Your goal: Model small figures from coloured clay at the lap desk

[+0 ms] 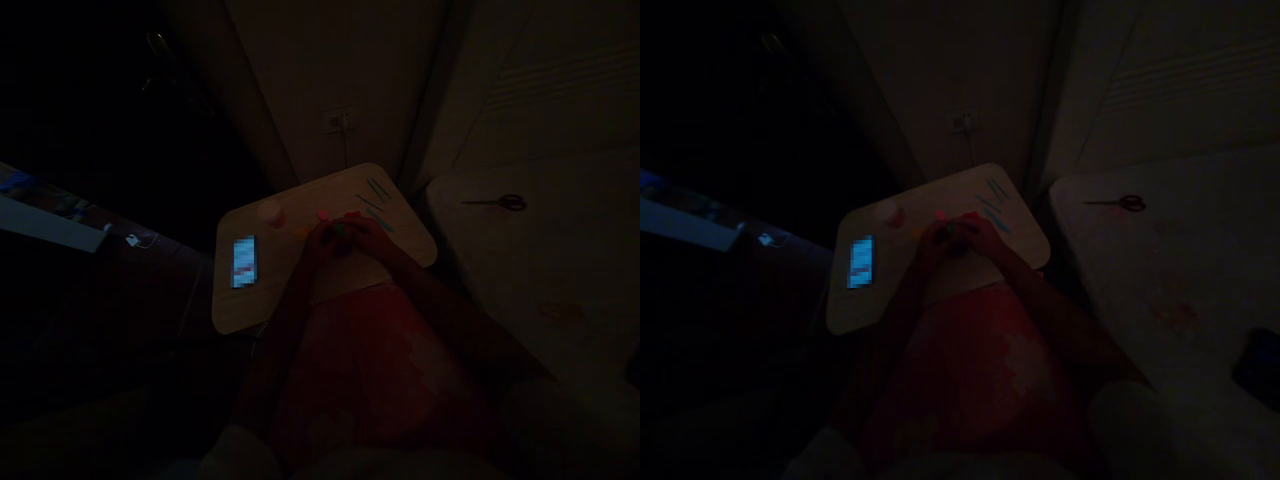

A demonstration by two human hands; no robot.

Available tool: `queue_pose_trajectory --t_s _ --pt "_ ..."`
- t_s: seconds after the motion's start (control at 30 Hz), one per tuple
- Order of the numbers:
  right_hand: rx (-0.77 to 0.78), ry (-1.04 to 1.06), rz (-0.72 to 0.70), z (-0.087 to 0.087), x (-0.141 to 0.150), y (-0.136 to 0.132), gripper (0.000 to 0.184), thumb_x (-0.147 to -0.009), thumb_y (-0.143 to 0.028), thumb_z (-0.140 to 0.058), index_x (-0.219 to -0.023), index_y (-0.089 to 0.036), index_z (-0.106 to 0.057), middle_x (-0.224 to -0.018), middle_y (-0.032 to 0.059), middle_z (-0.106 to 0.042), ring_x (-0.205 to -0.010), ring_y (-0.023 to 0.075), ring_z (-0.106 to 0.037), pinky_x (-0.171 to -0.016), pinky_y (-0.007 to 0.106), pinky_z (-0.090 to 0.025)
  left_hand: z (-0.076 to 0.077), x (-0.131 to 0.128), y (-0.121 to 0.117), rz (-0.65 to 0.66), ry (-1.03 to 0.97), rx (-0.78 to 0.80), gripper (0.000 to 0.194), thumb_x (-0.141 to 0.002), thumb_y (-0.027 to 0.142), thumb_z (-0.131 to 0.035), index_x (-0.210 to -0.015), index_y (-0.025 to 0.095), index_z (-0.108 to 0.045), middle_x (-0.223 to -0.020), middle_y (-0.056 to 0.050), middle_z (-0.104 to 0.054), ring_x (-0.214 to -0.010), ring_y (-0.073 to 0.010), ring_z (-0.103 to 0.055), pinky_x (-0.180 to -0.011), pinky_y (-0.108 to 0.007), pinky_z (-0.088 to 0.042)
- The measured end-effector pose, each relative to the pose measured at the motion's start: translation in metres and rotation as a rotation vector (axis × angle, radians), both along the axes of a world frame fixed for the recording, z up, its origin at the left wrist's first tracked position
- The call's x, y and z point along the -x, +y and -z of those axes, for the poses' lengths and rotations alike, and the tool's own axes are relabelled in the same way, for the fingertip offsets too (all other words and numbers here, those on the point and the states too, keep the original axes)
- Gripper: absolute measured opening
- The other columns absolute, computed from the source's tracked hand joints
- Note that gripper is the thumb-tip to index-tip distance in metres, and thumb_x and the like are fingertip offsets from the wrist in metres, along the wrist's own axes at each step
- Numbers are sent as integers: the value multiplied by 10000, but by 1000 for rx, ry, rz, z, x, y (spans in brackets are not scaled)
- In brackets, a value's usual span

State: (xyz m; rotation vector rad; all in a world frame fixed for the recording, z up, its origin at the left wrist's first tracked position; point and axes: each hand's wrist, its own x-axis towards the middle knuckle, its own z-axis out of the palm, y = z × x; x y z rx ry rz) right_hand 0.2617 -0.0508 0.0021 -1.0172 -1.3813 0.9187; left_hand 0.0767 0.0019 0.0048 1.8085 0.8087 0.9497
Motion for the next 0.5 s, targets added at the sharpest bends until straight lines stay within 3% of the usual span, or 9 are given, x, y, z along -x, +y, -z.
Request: queue_pose_trajectory --t_s 0.1,0.3,0.5 --pt "-7 -6 -8 -1 0 0 572 -879 -699 -711 -1192 -229 -804 -1173 112 -796 -1055 260 -731 -950 399 -581 1 1 1 15 7 -26 425 -852 573 -804 -994 192 -682 -911 -30 -714 -831 -175 -635 -775 -297 -505" --pt "35 -25 38 3 0 2 519 -874 -645 -729 -1158 -213 -759 -989 68 -760 -812 197 -682 -735 320 -553 1 3 1 40 3 -92 377 -879 561 -772 -976 208 -680 -910 -16 -697 -844 -175 -625 -796 -300 -499" --pt "36 -124 0 0 -1 1 498 -925 -670 -637 -828 -187 -712 -799 41 -682 -751 180 -605 -697 304 -486 -1 3 1 -11 15 -92 452 -866 642 -741 -921 214 -609 -791 10 -584 -743 -155 -518 -699 -282 -440"
